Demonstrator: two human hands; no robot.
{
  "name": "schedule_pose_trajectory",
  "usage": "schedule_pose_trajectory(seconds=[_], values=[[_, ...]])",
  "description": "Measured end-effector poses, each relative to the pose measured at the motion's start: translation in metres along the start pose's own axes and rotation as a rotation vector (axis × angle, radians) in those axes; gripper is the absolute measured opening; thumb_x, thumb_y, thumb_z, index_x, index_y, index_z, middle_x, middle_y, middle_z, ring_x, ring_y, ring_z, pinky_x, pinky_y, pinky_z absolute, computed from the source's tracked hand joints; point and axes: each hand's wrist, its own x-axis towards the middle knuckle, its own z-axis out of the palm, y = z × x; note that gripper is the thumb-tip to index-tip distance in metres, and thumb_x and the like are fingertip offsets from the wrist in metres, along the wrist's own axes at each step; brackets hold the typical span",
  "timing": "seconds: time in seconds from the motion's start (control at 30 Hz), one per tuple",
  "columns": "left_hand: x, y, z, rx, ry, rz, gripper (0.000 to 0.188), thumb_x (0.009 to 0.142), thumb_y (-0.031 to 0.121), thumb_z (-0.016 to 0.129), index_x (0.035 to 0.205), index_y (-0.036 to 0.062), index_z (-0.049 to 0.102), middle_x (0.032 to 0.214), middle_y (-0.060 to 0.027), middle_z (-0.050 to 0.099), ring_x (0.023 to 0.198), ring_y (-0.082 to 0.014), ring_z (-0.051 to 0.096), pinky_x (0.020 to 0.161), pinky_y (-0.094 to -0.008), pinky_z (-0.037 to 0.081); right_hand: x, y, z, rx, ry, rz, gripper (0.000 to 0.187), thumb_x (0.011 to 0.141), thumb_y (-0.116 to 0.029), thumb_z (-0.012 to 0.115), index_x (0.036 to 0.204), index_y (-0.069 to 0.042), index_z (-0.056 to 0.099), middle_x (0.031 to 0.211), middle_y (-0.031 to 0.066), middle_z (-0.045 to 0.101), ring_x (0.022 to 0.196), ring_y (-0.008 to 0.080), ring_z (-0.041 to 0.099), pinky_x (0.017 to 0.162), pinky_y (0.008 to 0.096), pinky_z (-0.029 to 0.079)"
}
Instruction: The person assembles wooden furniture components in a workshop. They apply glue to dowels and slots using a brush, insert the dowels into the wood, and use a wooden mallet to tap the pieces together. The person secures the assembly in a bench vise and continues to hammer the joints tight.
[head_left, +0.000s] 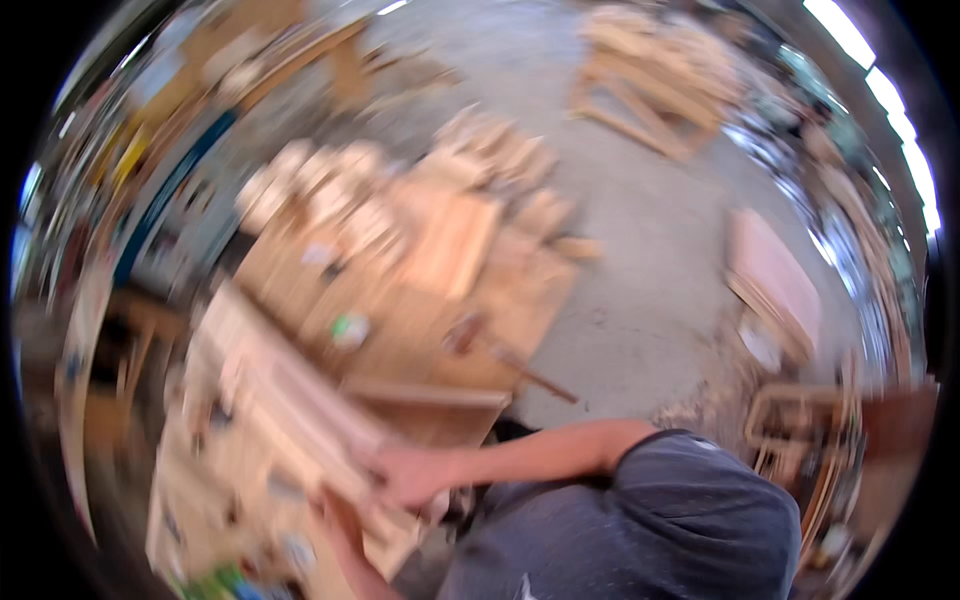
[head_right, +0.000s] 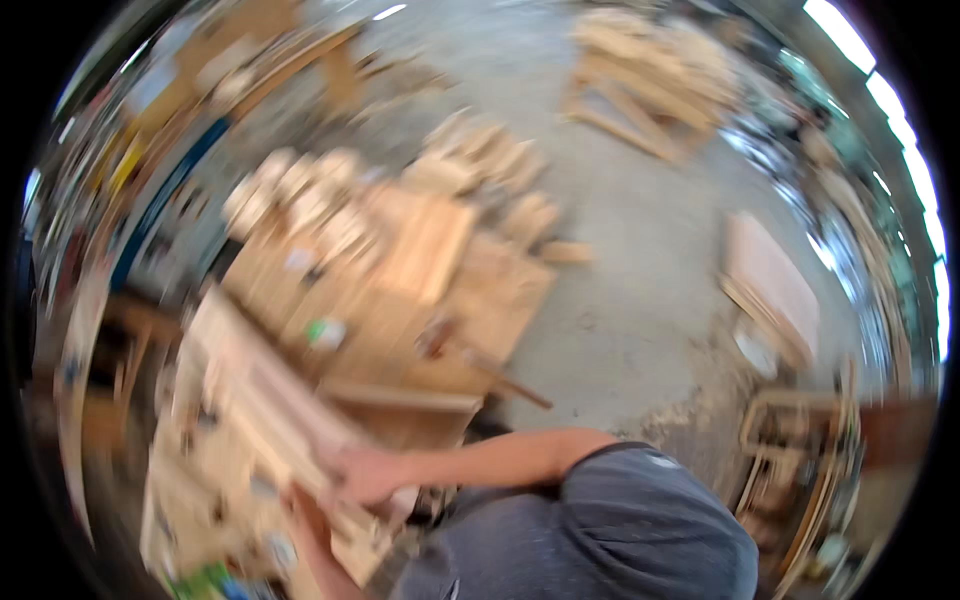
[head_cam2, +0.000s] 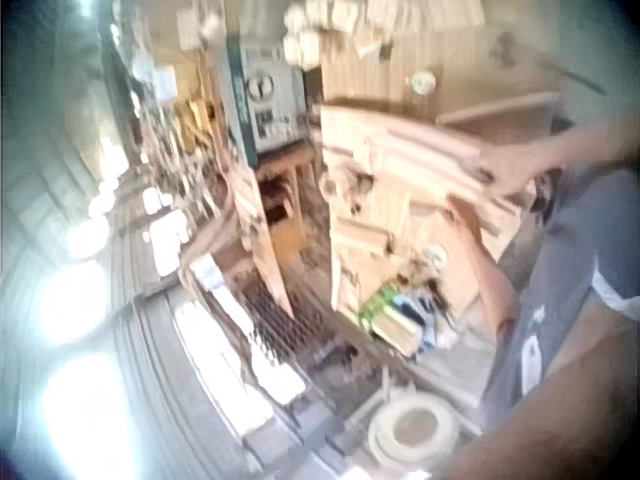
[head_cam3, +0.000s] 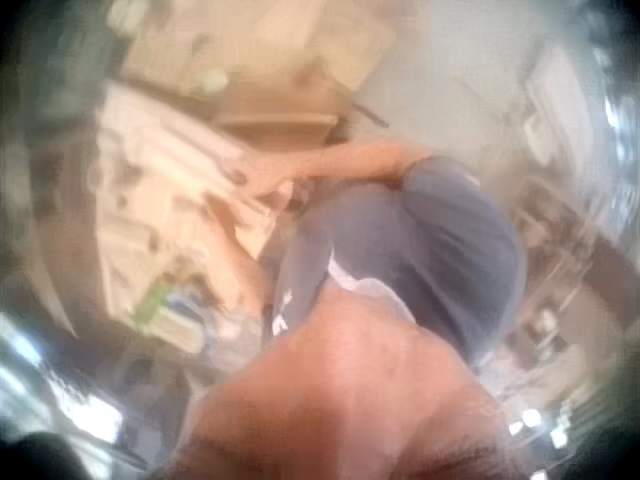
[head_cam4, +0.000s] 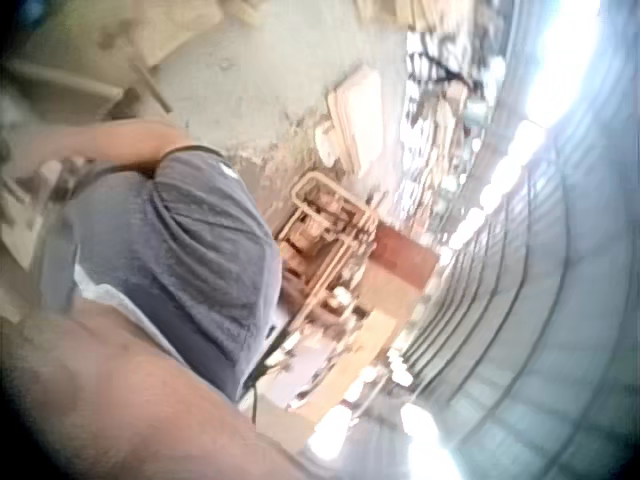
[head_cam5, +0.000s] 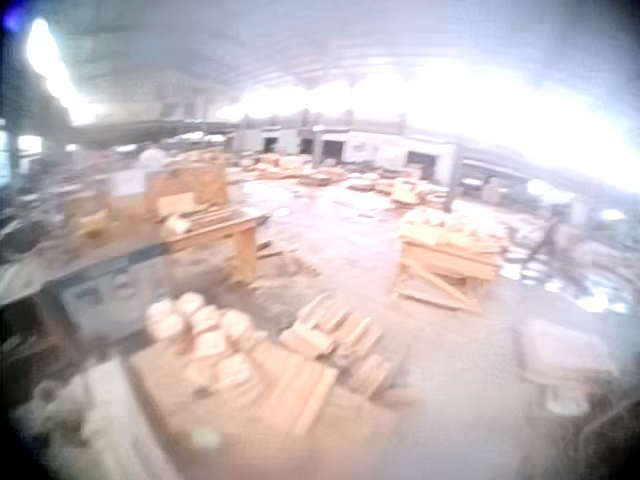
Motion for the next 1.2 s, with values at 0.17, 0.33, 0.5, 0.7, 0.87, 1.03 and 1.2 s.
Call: schedule_pose_trajectory(seconds=[0.17, 0.33, 0.5, 0.7, 0.87, 1.03, 1.2], values=[[-0.051, 0.051, 0.055, 0.253, -0.131, 0.151, 0.060, 0.108, 0.029, 0.057, 0.155, -0.0027, 0.038, 0.140, -0.0115, 0.058, 0.119, -0.0168, 0.056, 0.099, -0.0316, 0.048, -0.017, -0.002, -0.028, 0.336, 0.012, -0.030, 0.088, 0.094, -0.027, 0.075, 0.162, 0.000, 0.026, 0.142, 0.0208, 0.055, 0.120, 0.0248, 0.061, 0.096, 0.0392, 0.056], [-0.062, 0.061, 0.064, 0.255, 0.001, 0.127, 0.064, 0.108, 0.028, 0.057, 0.160, -0.0010, 0.031, 0.144, -0.0142, 0.057, 0.118, -0.0185, 0.058, 0.100, -0.0314, 0.047, -0.022, -0.013, -0.045, 0.340, 0.015, 0.034, 0.096, 0.095, -0.037, 0.075, 0.164, 0.001, 0.020, 0.144, 0.0251, 0.051, 0.120, 0.0275, 0.061, 0.095, 0.0387, 0.056], [-0.084, 0.064, 0.049, 0.270, 0.077, 0.053, 0.065, 0.109, 0.032, 0.057, 0.160, 0.0020, 0.031, 0.147, -0.0140, 0.054, 0.115, -0.0160, 0.057, 0.096, -0.0318, 0.049, -0.023, 0.009, -0.041, 0.387, 0.049, 0.034, 0.086, 0.098, -0.041, 0.073, 0.162, -0.003, 0.029, 0.142, 0.0182, 0.055, 0.119, 0.0198, 0.058, 0.098, 0.0351, 0.052], [-0.113, 0.069, 0.034, 0.076, 0.222, 0.074, 0.050, 0.111, 0.027, 0.052, 0.153, 0.0039, 0.041, 0.142, -0.0110, 0.058, 0.126, -0.0213, 0.059, 0.102, -0.0389, 0.053, -0.005, 0.105, -0.080, -0.588, 0.320, 0.096, 0.061, 0.092, -0.027, 0.075, 0.142, -0.001, 0.052, 0.128, 0.0219, 0.062, 0.113, 0.0349, 0.066, 0.095, 0.0448, 0.054], [-0.154, 0.098, 0.039, 0.101, 0.374, 0.347, 0.041, 0.110, 0.020, 0.052, 0.147, 0.0011, 0.047, 0.137, -0.0129, 0.061, 0.124, -0.0218, 0.060, 0.102, -0.0378, 0.053, 0.014, 0.174, -0.079, -0.810, 0.114, 0.254, 0.047, 0.087, -0.020, 0.073, 0.127, 0.001, 0.058, 0.121, 0.0210, 0.063, 0.110, 0.0402, 0.064, 0.092, 0.0501, 0.055], [-0.204, 0.139, 0.091, 0.294, 0.445, 0.740, 0.033, 0.107, 0.012, 0.052, 0.137, -0.0043, 0.054, 0.124, -0.0146, 0.066, 0.110, -0.0201, 0.065, 0.095, -0.0356, 0.055, 0.004, 0.187, -0.110, -0.355, 0.029, 0.132, 0.039, 0.089, -0.023, 0.073, 0.116, 0.004, 0.065, 0.102, 0.0169, 0.069, 0.093, 0.0274, 0.067, 0.084, 0.0405, 0.054], [-0.231, 0.153, 0.154, 0.251, 0.243, 0.771, 0.027, 0.103, 0.004, 0.057, 0.127, -0.0060, 0.060, 0.111, -0.0135, 0.070, 0.093, -0.0162, 0.067, 0.084, -0.0295, 0.056, -0.024, 0.135, -0.171, 0.359, -0.231, 0.233, 0.041, 0.098, -0.025, 0.071, 0.130, 0.000, 0.067, 0.094, 0.0004, 0.067, 0.086, 0.0104, 0.059, 0.079, 0.0276, 0.050]])
